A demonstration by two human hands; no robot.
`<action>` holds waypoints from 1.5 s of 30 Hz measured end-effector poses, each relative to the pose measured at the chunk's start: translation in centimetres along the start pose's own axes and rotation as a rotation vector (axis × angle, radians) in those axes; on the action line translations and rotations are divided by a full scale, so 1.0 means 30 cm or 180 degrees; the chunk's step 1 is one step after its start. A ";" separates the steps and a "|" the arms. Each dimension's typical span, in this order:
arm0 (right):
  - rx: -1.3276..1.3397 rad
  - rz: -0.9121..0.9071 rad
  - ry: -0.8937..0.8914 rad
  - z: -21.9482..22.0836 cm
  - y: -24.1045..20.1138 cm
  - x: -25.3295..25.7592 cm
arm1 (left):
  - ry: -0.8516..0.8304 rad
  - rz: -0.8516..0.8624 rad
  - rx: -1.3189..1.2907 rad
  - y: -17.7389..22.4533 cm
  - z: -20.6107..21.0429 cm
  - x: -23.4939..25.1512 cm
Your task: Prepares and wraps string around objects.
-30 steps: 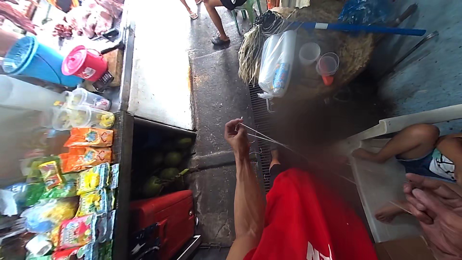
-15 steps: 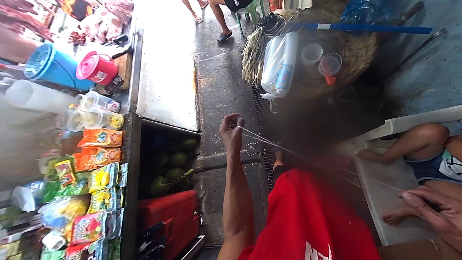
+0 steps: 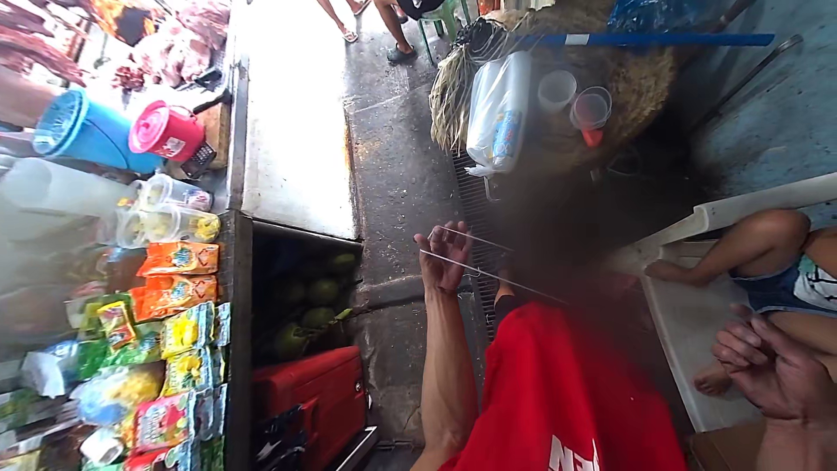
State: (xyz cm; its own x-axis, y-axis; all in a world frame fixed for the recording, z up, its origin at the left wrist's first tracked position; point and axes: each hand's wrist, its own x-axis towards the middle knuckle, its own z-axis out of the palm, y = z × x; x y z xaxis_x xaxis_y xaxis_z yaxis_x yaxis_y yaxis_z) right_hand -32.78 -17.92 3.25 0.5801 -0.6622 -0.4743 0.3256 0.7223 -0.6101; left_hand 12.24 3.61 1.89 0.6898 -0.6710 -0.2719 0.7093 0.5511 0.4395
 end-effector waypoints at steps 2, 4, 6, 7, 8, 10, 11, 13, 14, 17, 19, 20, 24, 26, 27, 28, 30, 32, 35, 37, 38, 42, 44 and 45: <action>0.0191 -0.0241 -0.0118 -0.007 0.019 0.006 | -0.0058 0.0236 -0.0213 -0.018 0.026 0.001; 0.0524 -0.0540 -0.0455 0.000 0.032 0.009 | 0.0024 0.0534 -0.0364 -0.032 0.057 0.010; 0.0761 -0.0798 -0.0682 0.040 0.032 0.018 | 0.0035 0.0814 -0.0493 -0.044 0.076 0.024; 0.0865 -0.0910 -0.0708 0.068 0.033 0.023 | -0.0001 0.0898 -0.0458 -0.047 0.083 0.030; 0.0933 -0.1000 -0.0701 0.094 0.034 0.024 | -0.0063 0.0934 -0.0382 -0.048 0.088 0.035; 0.0895 -0.1097 -0.0710 0.112 0.033 0.027 | -0.0066 0.0808 -0.0343 -0.045 0.085 0.039; 0.0837 -0.1111 -0.0731 0.108 0.029 0.032 | -0.0013 0.0664 -0.0411 -0.041 0.086 0.041; 0.0993 -0.1100 -0.0711 0.095 0.025 0.031 | 0.0142 0.0373 -0.0536 -0.033 0.088 0.032; 0.1192 -0.1106 -0.0659 0.092 0.021 0.028 | 0.0222 0.0230 -0.0625 -0.034 0.093 0.024; 0.1685 -0.1172 -0.0510 0.106 0.006 0.021 | 0.0378 -0.0246 -0.0438 -0.040 0.095 -0.007; 0.1701 -0.1283 -0.0447 0.109 -0.014 0.024 | -0.0024 -0.0586 0.0184 -0.031 0.076 -0.035; 0.1671 -0.1325 -0.0420 0.105 -0.028 0.024 | -0.0320 -0.0764 0.0673 -0.022 0.064 -0.049; 0.1281 -0.1271 -0.0404 0.110 -0.078 0.026 | -0.0984 -0.1120 0.3512 -0.012 0.099 -0.063; 0.0726 -0.1258 -0.0421 0.137 -0.083 0.029 | -0.1487 -0.1081 0.4971 -0.039 0.129 -0.060; 0.0432 -0.1245 -0.0423 0.153 -0.084 0.032 | -0.1686 -0.1055 0.5574 -0.059 0.142 -0.063; 0.0213 -0.1205 -0.0430 0.166 -0.084 0.036 | -0.1802 -0.1039 0.6045 -0.079 0.154 -0.067; 0.0049 -0.1114 -0.0405 0.200 -0.088 0.040 | -0.1838 -0.1176 0.6625 -0.107 0.172 -0.077; 0.0073 -0.1056 -0.0311 0.225 -0.100 0.038 | -0.1862 -0.1243 0.6784 -0.115 0.164 -0.086; -0.0323 -0.0975 -0.0068 0.227 -0.105 0.038 | -0.1698 -0.0915 0.6655 -0.120 0.144 -0.097; -0.1263 -0.0883 0.0033 0.244 -0.085 0.040 | -0.1560 -0.0468 0.6586 -0.134 0.140 -0.108; -0.1647 -0.0878 0.0021 0.266 -0.060 0.044 | -0.1556 -0.0222 0.6570 -0.146 0.143 -0.112; -0.3340 -0.0913 -0.0621 0.384 0.106 0.086 | -0.1549 0.0094 0.6554 -0.220 0.186 -0.130; -0.3986 -0.0765 -0.0918 0.438 0.199 0.125 | -0.1569 0.0010 0.6570 -0.258 0.207 -0.139; -0.4112 -0.0695 -0.0964 0.460 0.238 0.140 | -0.1606 0.0027 0.6560 -0.275 0.213 -0.144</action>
State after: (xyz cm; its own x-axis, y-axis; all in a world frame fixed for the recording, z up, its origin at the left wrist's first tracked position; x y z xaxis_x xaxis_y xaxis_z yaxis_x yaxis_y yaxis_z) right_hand -17.73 -12.78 5.67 0.8027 -0.5477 -0.2359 -0.4030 -0.2066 -0.8916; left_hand 2.47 -1.21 4.92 0.3530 -0.9086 -0.2231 -0.6750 -0.4125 0.6117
